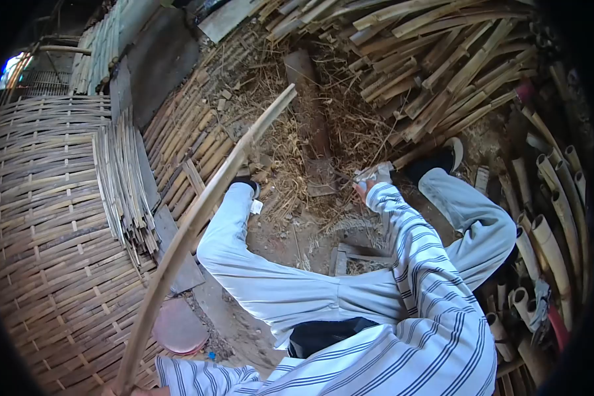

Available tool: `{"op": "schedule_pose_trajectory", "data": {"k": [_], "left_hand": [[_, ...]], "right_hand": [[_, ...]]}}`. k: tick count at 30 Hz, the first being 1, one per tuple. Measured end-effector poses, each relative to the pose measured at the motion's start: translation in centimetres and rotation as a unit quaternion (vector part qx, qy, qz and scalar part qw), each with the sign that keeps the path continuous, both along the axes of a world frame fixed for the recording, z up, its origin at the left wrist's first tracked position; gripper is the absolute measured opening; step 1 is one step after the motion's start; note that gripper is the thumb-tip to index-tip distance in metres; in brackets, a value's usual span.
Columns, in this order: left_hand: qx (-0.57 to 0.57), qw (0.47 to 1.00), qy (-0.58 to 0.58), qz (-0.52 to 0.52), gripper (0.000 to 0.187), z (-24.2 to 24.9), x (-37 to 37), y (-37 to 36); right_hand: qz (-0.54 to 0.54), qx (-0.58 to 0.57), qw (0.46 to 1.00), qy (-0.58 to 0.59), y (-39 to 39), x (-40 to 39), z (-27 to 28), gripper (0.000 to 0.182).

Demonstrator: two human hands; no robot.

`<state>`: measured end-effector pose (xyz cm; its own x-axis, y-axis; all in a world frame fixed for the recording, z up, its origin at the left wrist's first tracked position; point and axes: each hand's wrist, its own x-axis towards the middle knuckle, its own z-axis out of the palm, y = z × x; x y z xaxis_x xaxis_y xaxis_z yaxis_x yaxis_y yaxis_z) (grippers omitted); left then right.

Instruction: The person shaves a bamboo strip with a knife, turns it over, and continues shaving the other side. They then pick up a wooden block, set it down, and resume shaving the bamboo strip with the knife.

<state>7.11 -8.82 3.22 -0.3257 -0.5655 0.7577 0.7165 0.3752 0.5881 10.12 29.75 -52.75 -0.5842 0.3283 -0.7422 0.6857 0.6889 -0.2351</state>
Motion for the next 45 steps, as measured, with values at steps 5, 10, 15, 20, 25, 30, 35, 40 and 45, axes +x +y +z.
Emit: {"op": "schedule_pose_trajectory", "data": {"k": [5,10,15,20,25,30,35,40,45], "left_hand": [[0.015,0.999,0.037,0.01,0.025,1.2,2.5,-1.6],[0.021,0.998,0.055,0.019,0.024,1.8,4.4,-2.7],[0.022,0.997,0.067,0.027,0.022,2.2,6.0,-3.5],[0.036,0.994,0.086,0.05,0.018,1.4,6.0,-4.2],[0.031,0.996,0.075,0.043,0.017,1.5,6.8,-5.5],[0.02,0.997,0.067,0.021,0.017,1.2,7.5,-6.5],[0.092,0.995,0.035,-0.021,0.032,1.1,6.8,-3.8],[0.154,0.987,-0.003,-0.039,0.044,1.2,4.8,-0.1],[0.143,0.971,-0.045,-0.188,0.044,0.4,3.6,-0.8]], "right_hand": [[-0.179,0.048,0.977,0.106,1.9,-0.2,-0.2,0.064],[-0.296,0.06,0.934,0.193,2.1,-2.3,12.2,0.064],[-0.151,-0.036,0.975,0.16,0.0,-0.6,13.9,0.068],[0.071,-0.062,0.994,0.056,-2.5,1.2,14.0,0.068],[0.066,0.002,0.997,0.033,0.6,1.1,10.2,0.063],[-0.088,0.062,0.992,0.07,5.0,1.3,7.9,0.051],[-0.2,-0.017,0.936,0.29,0.8,-0.3,11.1,0.06],[-0.565,-0.404,0.699,0.168,-2.6,0.3,17.9,0.057],[-0.632,-0.43,0.636,0.105,-1.0,2.9,20.7,0.052]]}}
